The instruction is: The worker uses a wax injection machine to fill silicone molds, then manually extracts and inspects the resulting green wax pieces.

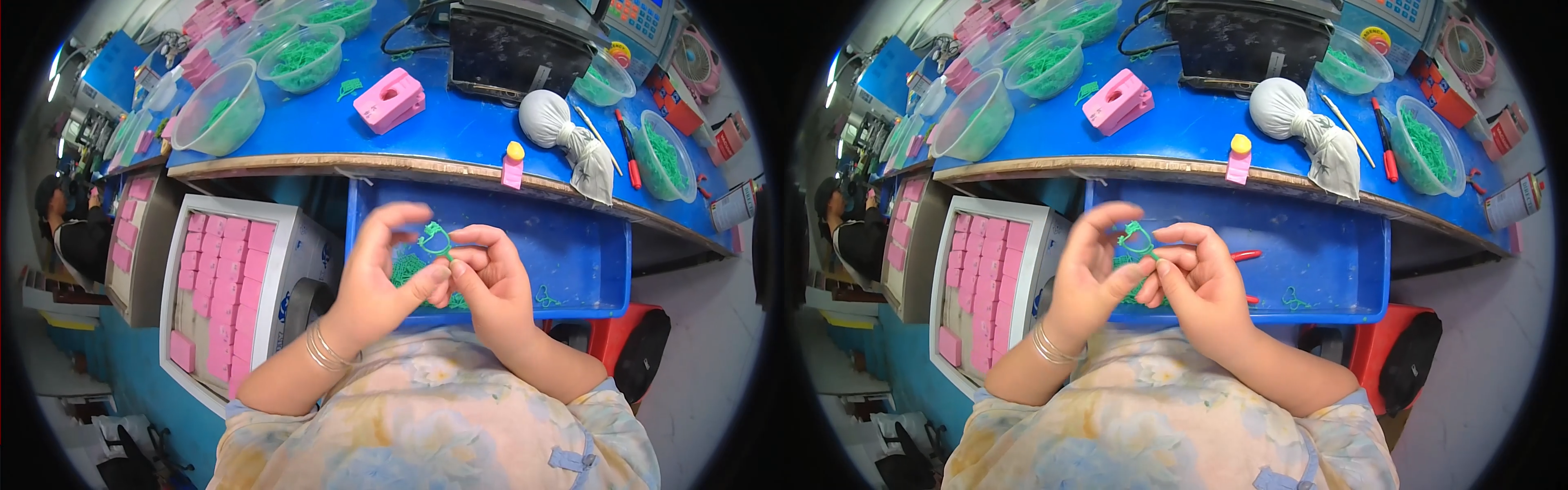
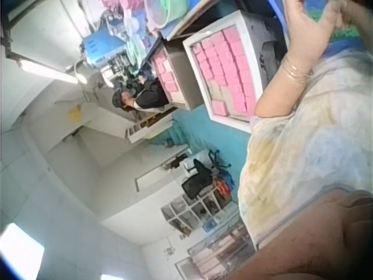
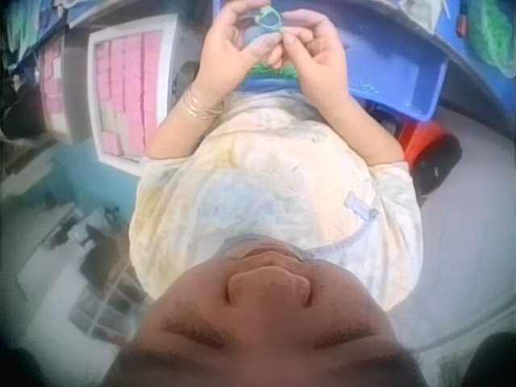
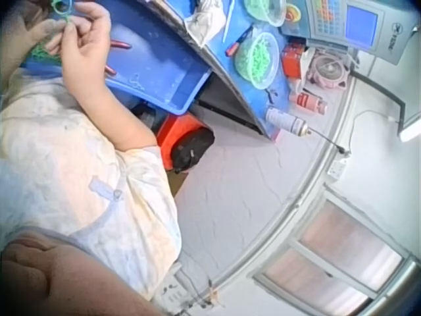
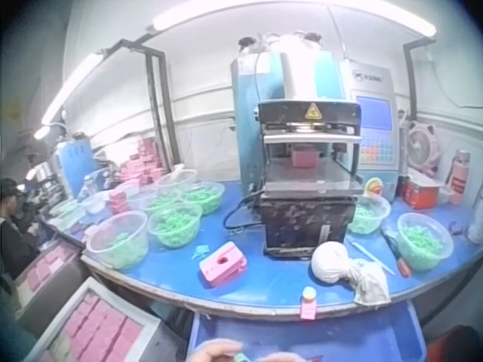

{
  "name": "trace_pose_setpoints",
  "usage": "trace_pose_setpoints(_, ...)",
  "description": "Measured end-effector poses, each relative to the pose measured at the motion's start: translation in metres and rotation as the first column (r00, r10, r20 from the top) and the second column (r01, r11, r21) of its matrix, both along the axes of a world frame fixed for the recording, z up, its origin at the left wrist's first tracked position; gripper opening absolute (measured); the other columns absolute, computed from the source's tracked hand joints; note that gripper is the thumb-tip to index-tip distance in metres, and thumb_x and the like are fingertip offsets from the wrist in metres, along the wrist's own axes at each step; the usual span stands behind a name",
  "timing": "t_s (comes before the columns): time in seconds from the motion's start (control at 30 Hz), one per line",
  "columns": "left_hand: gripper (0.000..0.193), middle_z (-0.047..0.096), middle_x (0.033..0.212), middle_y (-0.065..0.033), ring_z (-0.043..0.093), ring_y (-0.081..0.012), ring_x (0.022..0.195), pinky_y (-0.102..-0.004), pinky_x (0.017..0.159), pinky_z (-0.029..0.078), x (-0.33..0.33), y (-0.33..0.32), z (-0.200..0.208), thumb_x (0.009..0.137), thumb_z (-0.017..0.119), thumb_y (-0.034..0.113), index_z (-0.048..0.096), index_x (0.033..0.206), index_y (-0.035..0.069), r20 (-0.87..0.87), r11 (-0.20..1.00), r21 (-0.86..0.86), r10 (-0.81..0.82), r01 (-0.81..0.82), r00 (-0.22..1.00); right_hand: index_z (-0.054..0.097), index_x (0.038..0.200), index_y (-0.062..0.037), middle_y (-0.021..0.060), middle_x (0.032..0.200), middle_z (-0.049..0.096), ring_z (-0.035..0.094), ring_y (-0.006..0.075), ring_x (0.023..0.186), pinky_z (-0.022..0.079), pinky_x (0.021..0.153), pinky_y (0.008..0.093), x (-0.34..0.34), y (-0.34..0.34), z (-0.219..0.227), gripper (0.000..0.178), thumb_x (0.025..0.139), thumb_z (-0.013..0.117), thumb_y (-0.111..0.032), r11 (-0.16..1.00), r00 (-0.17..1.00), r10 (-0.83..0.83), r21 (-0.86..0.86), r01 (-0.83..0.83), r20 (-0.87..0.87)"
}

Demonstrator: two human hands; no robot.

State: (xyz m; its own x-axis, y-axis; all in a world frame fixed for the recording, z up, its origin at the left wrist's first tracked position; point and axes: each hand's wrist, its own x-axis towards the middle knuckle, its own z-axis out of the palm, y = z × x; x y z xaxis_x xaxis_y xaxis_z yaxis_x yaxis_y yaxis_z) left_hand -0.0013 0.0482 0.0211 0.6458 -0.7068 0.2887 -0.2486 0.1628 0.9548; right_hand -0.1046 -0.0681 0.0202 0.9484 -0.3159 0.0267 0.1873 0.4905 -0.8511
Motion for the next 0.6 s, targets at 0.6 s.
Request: trace_pose_setpoints(0.6,0.007,0.054,0.097,-0.0102,0.05,-0.0249,0.098,-0.0356,0.085,0.041,-0.017,0.026,-0.002,0.078,0.062,0.001,0.06,0.085,0.002,0.589,0.987,0.006,0.126,-0.16,0.798,0.038,0.101,-0.0022,0.0037,0.067,0.049,0.044,0.0076,0.055,0.034,0.048,0.0207,0.01,0.004,-0.009,0.014,0.088,0.044,-0.005,0.991,0.973,0.086,0.121,-0.061,-0.212)
